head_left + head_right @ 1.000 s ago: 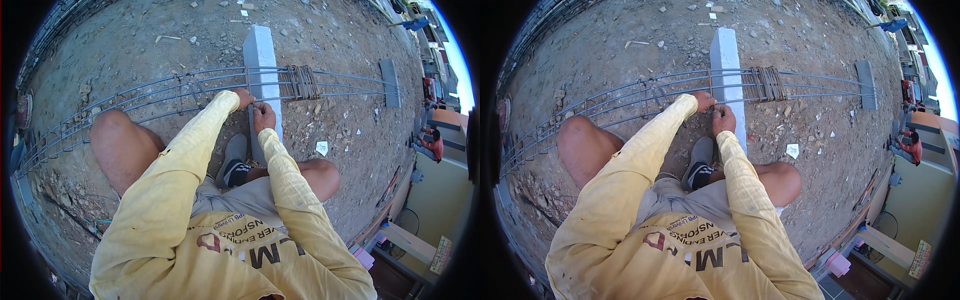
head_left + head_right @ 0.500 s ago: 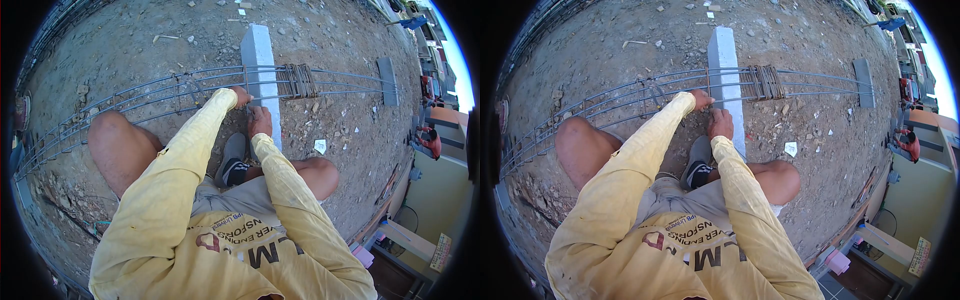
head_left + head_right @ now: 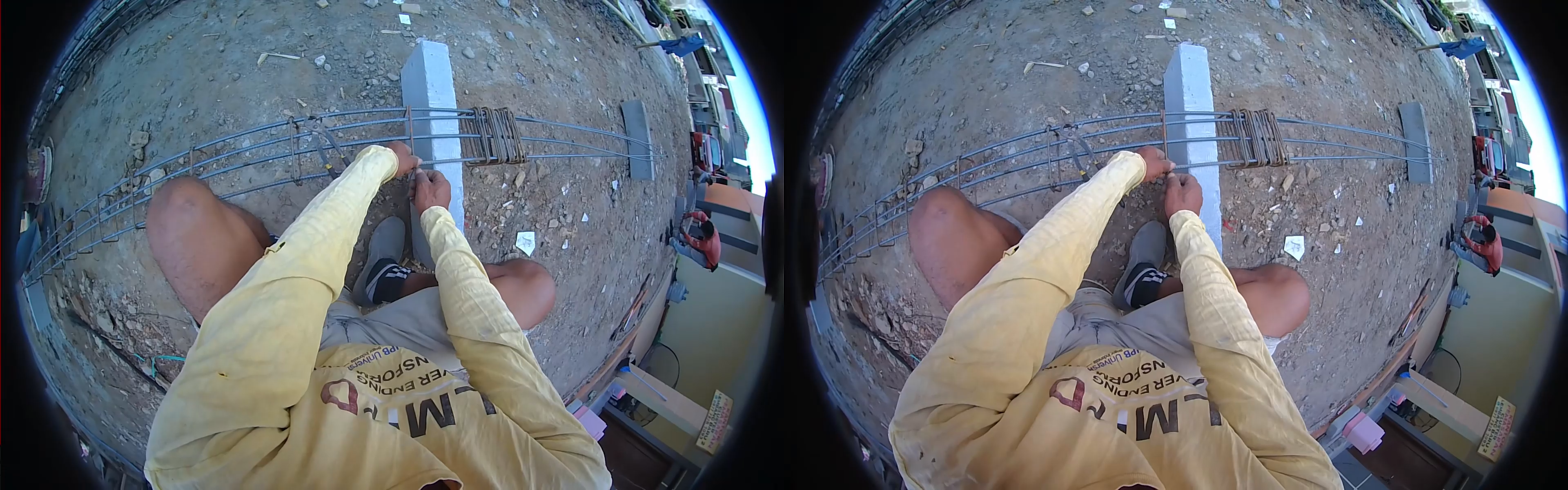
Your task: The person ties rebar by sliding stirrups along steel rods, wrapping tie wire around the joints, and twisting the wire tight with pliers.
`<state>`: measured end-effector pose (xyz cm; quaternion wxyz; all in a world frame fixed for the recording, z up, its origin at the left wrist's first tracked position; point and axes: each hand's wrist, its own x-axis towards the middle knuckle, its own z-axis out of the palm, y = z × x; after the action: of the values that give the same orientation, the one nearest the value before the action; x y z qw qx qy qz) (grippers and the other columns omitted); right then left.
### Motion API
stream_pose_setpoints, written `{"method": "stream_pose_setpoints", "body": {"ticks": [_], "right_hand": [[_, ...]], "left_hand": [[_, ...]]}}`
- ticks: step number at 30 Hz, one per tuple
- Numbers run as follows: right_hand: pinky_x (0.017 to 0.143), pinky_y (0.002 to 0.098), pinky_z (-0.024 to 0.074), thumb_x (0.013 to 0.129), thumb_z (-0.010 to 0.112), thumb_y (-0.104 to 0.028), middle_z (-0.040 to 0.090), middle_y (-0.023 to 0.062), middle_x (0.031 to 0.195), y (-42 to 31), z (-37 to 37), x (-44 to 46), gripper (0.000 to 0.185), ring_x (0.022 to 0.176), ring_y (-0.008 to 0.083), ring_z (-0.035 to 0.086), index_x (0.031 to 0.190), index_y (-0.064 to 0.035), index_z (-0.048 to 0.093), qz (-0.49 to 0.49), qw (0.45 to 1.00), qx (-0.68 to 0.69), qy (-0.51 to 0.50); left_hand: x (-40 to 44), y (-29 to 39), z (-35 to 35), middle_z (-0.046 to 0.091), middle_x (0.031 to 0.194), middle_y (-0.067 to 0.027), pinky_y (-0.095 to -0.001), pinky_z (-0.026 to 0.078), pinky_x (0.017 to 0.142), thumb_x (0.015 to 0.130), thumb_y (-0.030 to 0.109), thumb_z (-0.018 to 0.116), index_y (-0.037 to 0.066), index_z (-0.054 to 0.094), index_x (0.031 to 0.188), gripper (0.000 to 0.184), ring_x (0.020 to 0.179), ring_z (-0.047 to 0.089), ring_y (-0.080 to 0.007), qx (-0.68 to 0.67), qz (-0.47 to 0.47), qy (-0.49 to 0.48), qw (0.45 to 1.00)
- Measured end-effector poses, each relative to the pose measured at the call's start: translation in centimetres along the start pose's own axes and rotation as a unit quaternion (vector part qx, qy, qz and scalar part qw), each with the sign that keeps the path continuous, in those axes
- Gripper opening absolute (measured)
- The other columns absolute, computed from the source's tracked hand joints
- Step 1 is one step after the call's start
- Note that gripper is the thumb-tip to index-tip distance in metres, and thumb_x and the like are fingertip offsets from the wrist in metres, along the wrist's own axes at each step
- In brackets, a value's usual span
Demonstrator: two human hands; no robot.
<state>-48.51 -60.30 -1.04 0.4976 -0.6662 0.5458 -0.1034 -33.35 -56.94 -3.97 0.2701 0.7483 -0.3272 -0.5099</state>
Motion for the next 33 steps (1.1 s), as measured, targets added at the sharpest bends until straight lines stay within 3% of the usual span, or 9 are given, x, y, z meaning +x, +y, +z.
{"method": "stream_pose_setpoints", "body": {"ticks": [2,5,11,14,18,21,24,27,33], "right_hand": [[0.054,0.0323,0.0501,0.094,0.057,-0.027,0.061,0.0018,0.068,-4.0,-0.8,-1.5,0.023,0.057,0.0156,0.06,0.085,-0.0053,0.059,0.166,0.972,0.163,-0.035],[0.051,0.0311,0.0484,0.093,0.057,-0.027,0.061,0.0001,0.068,-3.4,-1.6,-0.6,0.018,0.055,0.0136,0.058,0.085,-0.0105,0.059,0.276,0.918,0.265,-0.101],[0.051,0.0323,0.0478,0.093,0.058,-0.029,0.062,0.0002,0.066,-2.9,-1.0,-1.2,0.019,0.052,0.0141,0.058,0.086,-0.0114,0.058,0.31,0.897,0.304,-0.079],[0.059,0.0386,0.0513,0.091,0.058,-0.027,0.065,0.0072,0.07,-2.8,0.3,-2.0,0.022,0.059,0.0224,0.063,0.091,-0.0047,0.059,0.062,0.996,0.022,0.066],[0.08,0.0448,0.0494,0.086,0.061,-0.022,0.065,0.0187,0.095,-5.7,-0.9,-4.0,0.024,0.088,0.0387,0.063,0.107,-0.0108,0.061,0.002,0.972,-0.215,0.089],[0.082,0.046,0.0493,0.086,0.059,-0.022,0.062,0.0167,0.106,-4.0,-1.2,-3.7,0.028,0.092,0.0381,0.063,0.113,-0.0149,0.061,-0.111,0.955,-0.262,0.08],[0.084,0.0463,0.0489,0.088,0.058,-0.024,0.057,0.0166,0.113,-4.5,-0.9,-3.6,0.031,0.096,0.0384,0.061,0.117,-0.0143,0.06,-0.121,0.95,-0.282,0.058],[0.085,0.0471,0.0484,0.09,0.053,-0.022,0.056,0.0172,0.115,-6.0,-0.6,-5.6,0.032,0.099,0.0398,0.06,0.119,-0.0122,0.059,-0.105,0.941,-0.318,0.038],[0.086,0.0472,0.0477,0.088,0.055,-0.022,0.062,0.0191,0.103,-4.6,0.4,-4.8,0.031,0.098,0.0432,0.06,0.113,-0.0066,0.064,-0.086,0.959,-0.265,0.059]], "left_hand": [[0.0,0.1,-0.1,0.069,0.085,-0.0099,-0.0363,0.051,0.069,0.087,0.04,0.06,0.001,0.068,0.099,0.042,0.072,0.065,-0.0214,0.004,-0.004,-0.007,1.0],[-0.4,0.4,-0.6,0.069,0.085,-0.0102,-0.0364,0.051,0.069,0.086,0.041,0.06,0.0,0.067,0.099,0.043,0.072,0.065,-0.0215,-0.005,-0.001,-0.021,1.0],[-0.8,0.6,-0.8,0.069,0.085,-0.0107,-0.0353,0.052,0.069,0.086,0.04,0.061,-0.001,0.067,0.101,0.044,0.072,0.065,-0.0213,-0.016,0.003,-0.032,0.999],[-0.5,0.5,-0.8,0.069,0.086,-0.0105,-0.035,0.051,0.069,0.086,0.039,0.061,-0.001,0.067,0.101,0.043,0.072,0.065,-0.0209,-0.021,0.008,-0.037,0.999],[-0.1,0.4,-0.7,0.069,0.086,-0.0099,-0.035,0.051,0.07,0.086,0.039,0.061,0.0,0.067,0.1,0.042,0.074,0.065,-0.021,-0.005,0.007,-0.042,0.999],[-0.3,0.5,-0.8,0.069,0.086,-0.0099,-0.035,0.051,0.071,0.087,0.039,0.061,0.0,0.067,0.1,0.042,0.076,0.065,-0.021,-0.008,0.0,-0.044,0.999],[-0.4,0.4,-0.7,0.069,0.086,-0.0111,-0.0355,0.051,0.073,0.087,0.04,0.061,0.0,0.067,0.1,0.043,0.077,0.065,-0.0219,-0.016,0.005,-0.039,0.999],[-0.8,0.7,-1.0,0.069,0.102,-0.0173,-0.0433,0.045,0.09,0.086,0.045,0.057,0.004,0.07,0.093,0.043,0.099,0.064,-0.0334,-0.01,-0.009,-0.039,0.999],[-0.9,0.6,-0.9,0.068,0.107,-0.0175,-0.0439,0.044,0.093,0.086,0.045,0.057,0.005,0.07,0.1,0.044,0.103,0.062,-0.0344,-0.007,-0.012,-0.039,0.999]]}}
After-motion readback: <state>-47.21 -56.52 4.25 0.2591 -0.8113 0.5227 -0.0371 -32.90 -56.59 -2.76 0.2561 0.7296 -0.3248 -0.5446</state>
